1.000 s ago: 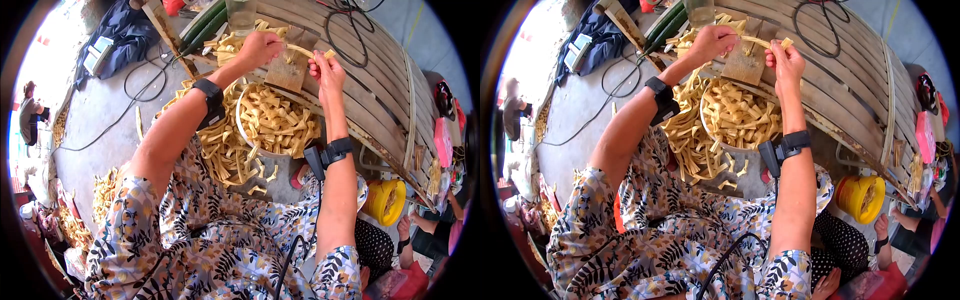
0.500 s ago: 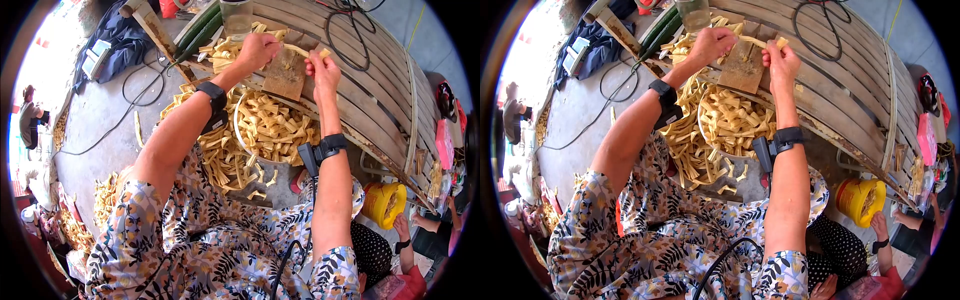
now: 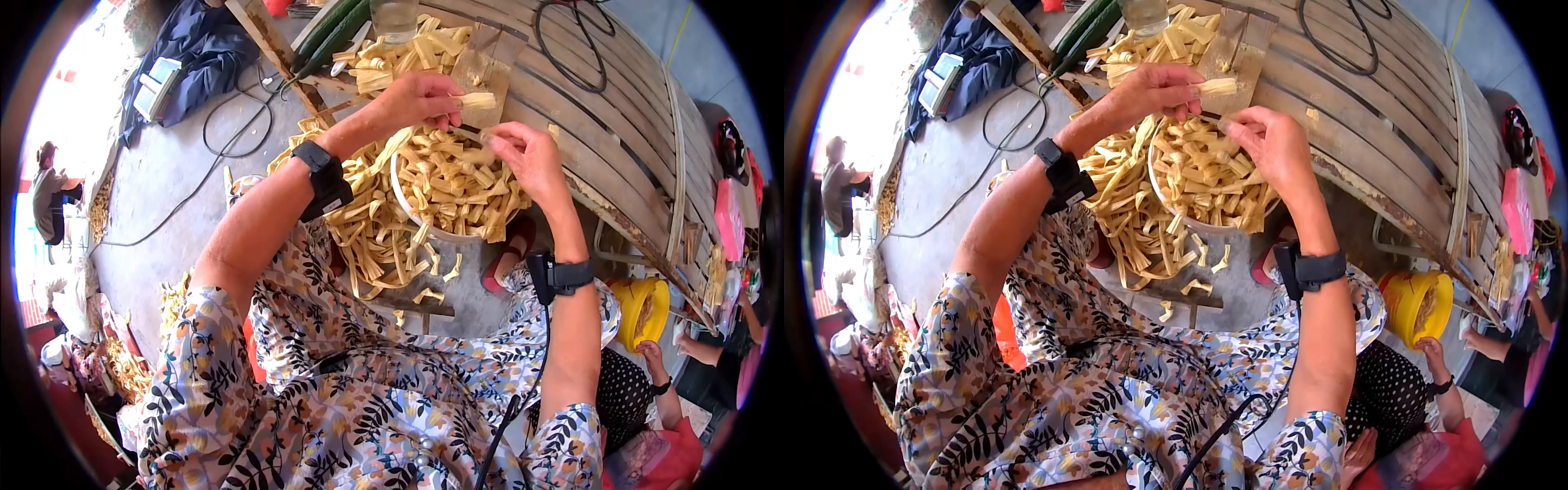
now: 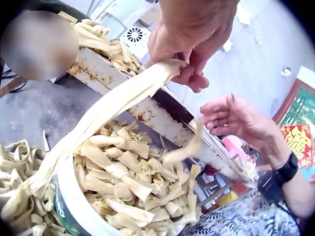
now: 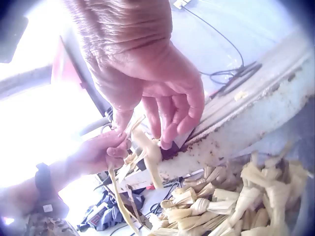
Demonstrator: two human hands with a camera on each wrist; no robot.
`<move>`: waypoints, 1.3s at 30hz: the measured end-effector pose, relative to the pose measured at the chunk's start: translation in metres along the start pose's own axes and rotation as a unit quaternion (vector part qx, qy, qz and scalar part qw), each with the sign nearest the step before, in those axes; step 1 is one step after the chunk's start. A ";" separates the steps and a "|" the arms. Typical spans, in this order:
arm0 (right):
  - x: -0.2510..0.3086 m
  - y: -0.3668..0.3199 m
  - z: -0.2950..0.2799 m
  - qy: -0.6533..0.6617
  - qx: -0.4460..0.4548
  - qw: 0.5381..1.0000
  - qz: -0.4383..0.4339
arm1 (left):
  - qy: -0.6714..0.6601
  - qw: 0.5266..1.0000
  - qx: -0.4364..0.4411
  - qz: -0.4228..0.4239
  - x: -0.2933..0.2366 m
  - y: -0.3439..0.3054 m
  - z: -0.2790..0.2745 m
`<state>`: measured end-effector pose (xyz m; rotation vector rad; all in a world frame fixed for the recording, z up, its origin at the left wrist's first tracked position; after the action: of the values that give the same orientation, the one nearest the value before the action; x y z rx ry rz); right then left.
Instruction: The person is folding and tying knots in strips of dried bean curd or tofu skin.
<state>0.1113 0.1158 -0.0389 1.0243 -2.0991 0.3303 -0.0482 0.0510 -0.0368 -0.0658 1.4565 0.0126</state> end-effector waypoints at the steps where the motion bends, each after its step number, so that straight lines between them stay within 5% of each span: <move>1: 0.002 -0.002 -0.007 -0.020 -0.042 0.999 0.008 | 0.008 1.000 0.012 0.011 -0.001 0.000 0.003; 4: 0.008 -0.004 -0.022 -0.040 -0.162 0.986 -0.009 | 0.162 0.985 0.000 0.055 -0.005 -0.007 0.018; 8: 0.009 0.006 0.001 -0.064 -0.084 0.994 0.001 | 0.419 0.874 0.040 0.243 -0.011 -0.021 0.065; 10: -0.001 0.000 0.011 -0.037 0.023 0.996 0.082 | 0.373 0.885 0.067 0.271 -0.013 -0.029 0.071; 13: -0.018 -0.007 0.019 0.030 0.059 0.991 0.119 | 0.289 0.943 0.068 0.153 -0.008 -0.030 0.053; 15: -0.026 -0.011 0.015 0.075 0.036 0.986 0.144 | 0.218 0.973 0.078 -0.014 0.001 -0.028 0.033; 20: 0.016 -0.034 0.038 0.172 0.300 0.933 0.098 | 0.189 0.979 0.070 0.025 0.000 -0.021 -0.002; 23: 0.055 -0.032 0.032 0.486 0.274 0.829 0.021 | 0.069 0.993 0.098 0.019 0.005 -0.019 0.007; 24: 0.050 -0.024 0.027 0.501 0.268 0.821 -0.052 | 0.005 0.996 0.083 -0.032 0.017 -0.020 0.009; 28: 0.037 -0.012 0.020 0.289 0.120 0.950 -0.008 | -0.354 0.895 0.208 -0.173 0.051 -0.028 0.051; 34: 0.034 -0.017 0.023 0.151 0.070 0.986 -0.009 | -0.510 0.791 0.299 -0.155 0.057 -0.033 0.074; 36: 0.038 -0.015 0.011 0.022 -0.027 0.996 -0.083 | -0.468 0.847 0.178 -0.179 0.066 -0.025 0.068; 38: 0.048 -0.018 -0.004 -0.160 -0.200 0.946 -0.199 | -0.404 0.898 0.011 -0.171 0.069 -0.020 0.056; 39: 0.048 -0.018 -0.005 -0.189 -0.206 0.945 -0.169 | -0.321 0.938 -0.036 -0.124 0.060 -0.018 0.048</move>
<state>0.1094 0.0801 -0.0021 1.2265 -2.1345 -0.4953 0.0075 0.0338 -0.0898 -0.2795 0.7859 -0.1110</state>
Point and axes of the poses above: each hand's wrist, its own y-axis towards the middle knuckle, its own z-axis out of the palm, x = y × z, the point moved 6 cm from there along y, towards the middle knuckle, and after that the axes turned 14 degrees about -y, right-handed, at the moved point
